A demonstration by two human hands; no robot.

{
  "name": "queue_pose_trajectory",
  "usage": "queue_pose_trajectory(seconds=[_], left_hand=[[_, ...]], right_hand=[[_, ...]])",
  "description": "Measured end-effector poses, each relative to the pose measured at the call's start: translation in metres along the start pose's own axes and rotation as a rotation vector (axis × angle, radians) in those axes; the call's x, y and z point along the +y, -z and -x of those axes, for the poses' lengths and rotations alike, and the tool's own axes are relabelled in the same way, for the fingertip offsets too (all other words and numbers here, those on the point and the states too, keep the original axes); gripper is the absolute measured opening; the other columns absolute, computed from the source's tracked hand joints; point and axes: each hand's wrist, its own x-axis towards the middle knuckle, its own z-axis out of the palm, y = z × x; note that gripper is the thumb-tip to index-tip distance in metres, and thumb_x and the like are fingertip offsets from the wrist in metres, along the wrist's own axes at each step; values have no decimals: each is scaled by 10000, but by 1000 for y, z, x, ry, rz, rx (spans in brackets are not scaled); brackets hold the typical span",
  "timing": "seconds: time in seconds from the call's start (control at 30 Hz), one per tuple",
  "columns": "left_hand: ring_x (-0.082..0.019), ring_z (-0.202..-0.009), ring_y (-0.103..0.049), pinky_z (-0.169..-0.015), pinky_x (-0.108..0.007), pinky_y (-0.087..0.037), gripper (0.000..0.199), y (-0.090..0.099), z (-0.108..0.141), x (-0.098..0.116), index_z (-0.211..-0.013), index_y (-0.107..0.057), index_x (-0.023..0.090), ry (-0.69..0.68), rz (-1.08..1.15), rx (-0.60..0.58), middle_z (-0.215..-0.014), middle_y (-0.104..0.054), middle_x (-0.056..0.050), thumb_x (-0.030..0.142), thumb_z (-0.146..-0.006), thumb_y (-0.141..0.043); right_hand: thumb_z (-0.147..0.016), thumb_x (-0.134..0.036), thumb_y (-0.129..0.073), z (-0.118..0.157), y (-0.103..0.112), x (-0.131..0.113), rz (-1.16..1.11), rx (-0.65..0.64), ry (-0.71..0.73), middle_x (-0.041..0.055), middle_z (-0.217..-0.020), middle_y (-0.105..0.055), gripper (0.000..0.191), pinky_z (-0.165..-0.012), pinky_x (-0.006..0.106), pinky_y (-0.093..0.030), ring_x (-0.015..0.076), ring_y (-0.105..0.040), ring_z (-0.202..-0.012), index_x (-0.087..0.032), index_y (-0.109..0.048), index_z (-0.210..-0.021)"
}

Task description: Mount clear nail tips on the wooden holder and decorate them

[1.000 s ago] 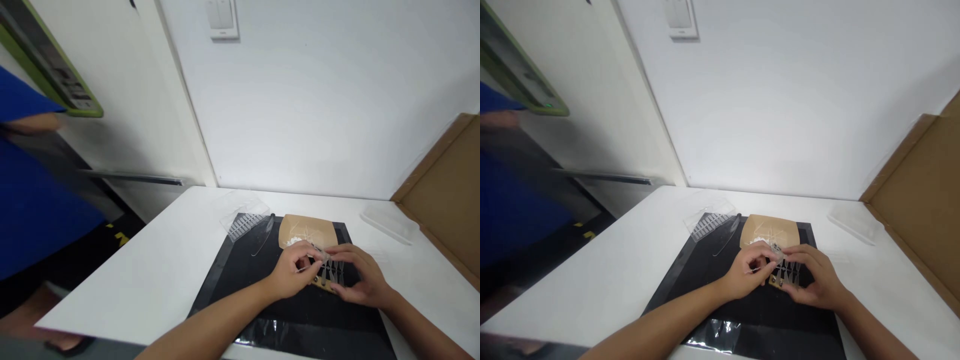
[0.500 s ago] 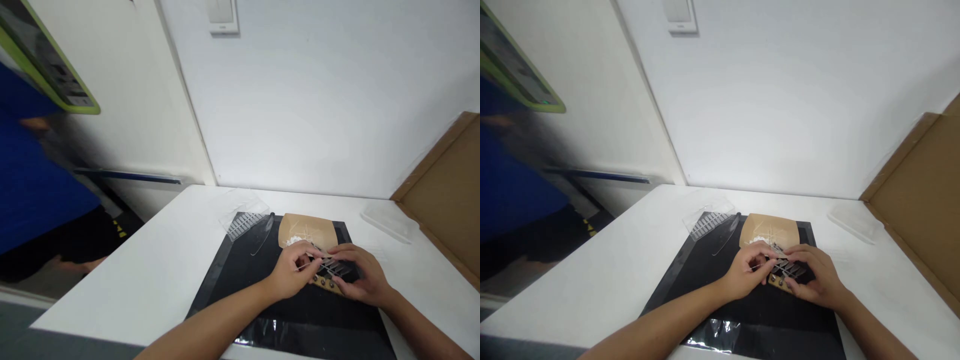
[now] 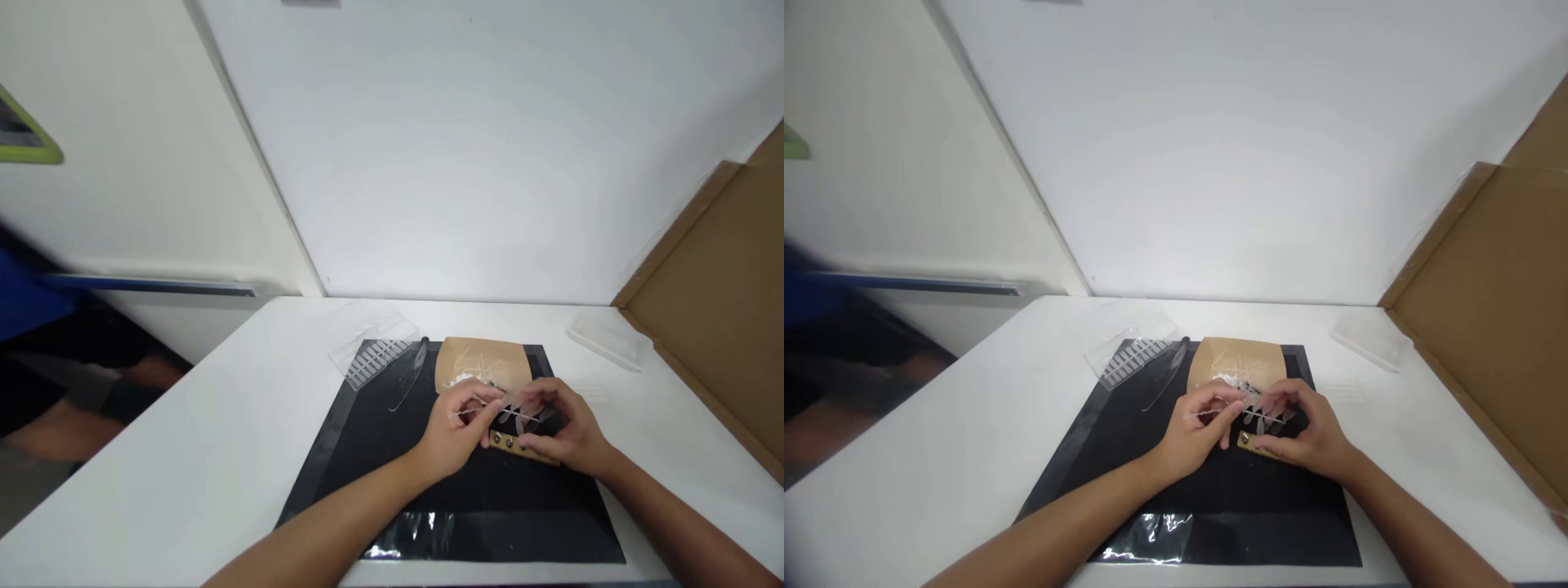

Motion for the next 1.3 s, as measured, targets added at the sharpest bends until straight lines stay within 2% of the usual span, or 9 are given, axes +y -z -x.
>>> queue_pose_trajectory(seconds=[0.17, 0.43, 0.73, 0.87, 0.97, 1.13, 1.3], left_hand=[[-63, -426, -574, -463, -197, -464, 338, 0, 0, 3, -985, -748, 145, 28, 3, 6, -737, -671, -8, 480, -935, -744], [-76, -410, -536, -471, -190, -442, 369, -1, 0, 5, -991, -724, 138, 78, 28, -6, -526, -550, 60, 501, -929, -744], [-49, -440, -547, -459, -163, -424, 375, -3, 0, 6, -954, -699, 127, 122, 83, -24, -664, -597, 31, 491, -899, -771], [-36, -472, -578, -459, -162, -441, 366, -2, 1, 4, -949, -717, 121, 89, 88, -52, -858, -652, -28, 482, -907, -764], [-32, -486, -590, -449, -163, -465, 373, -1, 3, 0, -978, -734, 119, 81, 110, -78, -974, -663, -64, 487, -917, -752], [-33, -488, -590, -450, -148, -456, 322, 1, 3, -4, -1010, -754, 123, 46, 67, -108, -922, -676, -60, 434, -930, -748], [-35, -474, -585, -444, -151, -452, 315, 1, 3, -2, -973, -733, 117, 48, 55, -90, -898, -667, -54, 429, -927, -743]], right_hand=[[-819, -395, -916, 0, -5, -4, -65, -24, -39, 29, -976, -729, 574, -701, 328, -640, 197, -729, -786, -280, -569, -1262], [-849, -354, -895, 3, -12, -8, -102, -26, -123, 18, -929, -728, 453, -657, 303, -634, 172, -726, -718, -259, -598, -1177], [-891, -305, -854, 5, -13, -7, -113, -62, -186, -6, -893, -712, 435, -707, 317, -640, 178, -730, -745, -290, -567, -1218], [-909, -317, -828, 7, -13, -6, -119, -33, -189, -1, -877, -708, 476, -709, 355, -654, 209, -739, -751, -297, -518, -1270], [-903, -329, -831, 8, -12, -3, -49, -21, -186, 7, -887, -701, 464, -679, 342, -650, 210, -734, -737, -291, -531, -1254], [-890, -337, -841, 11, -10, 3, 46, -21, -153, 35, -994, -706, 453, -691, 323, -650, 209, -744, -799, -288, -560, -1241], [-927, -286, -800, 9, -11, -2, -4, -60, -140, -1, -907, -691, 421, -659, 296, -642, 175, -724, -717, -304, -541, -1258]])
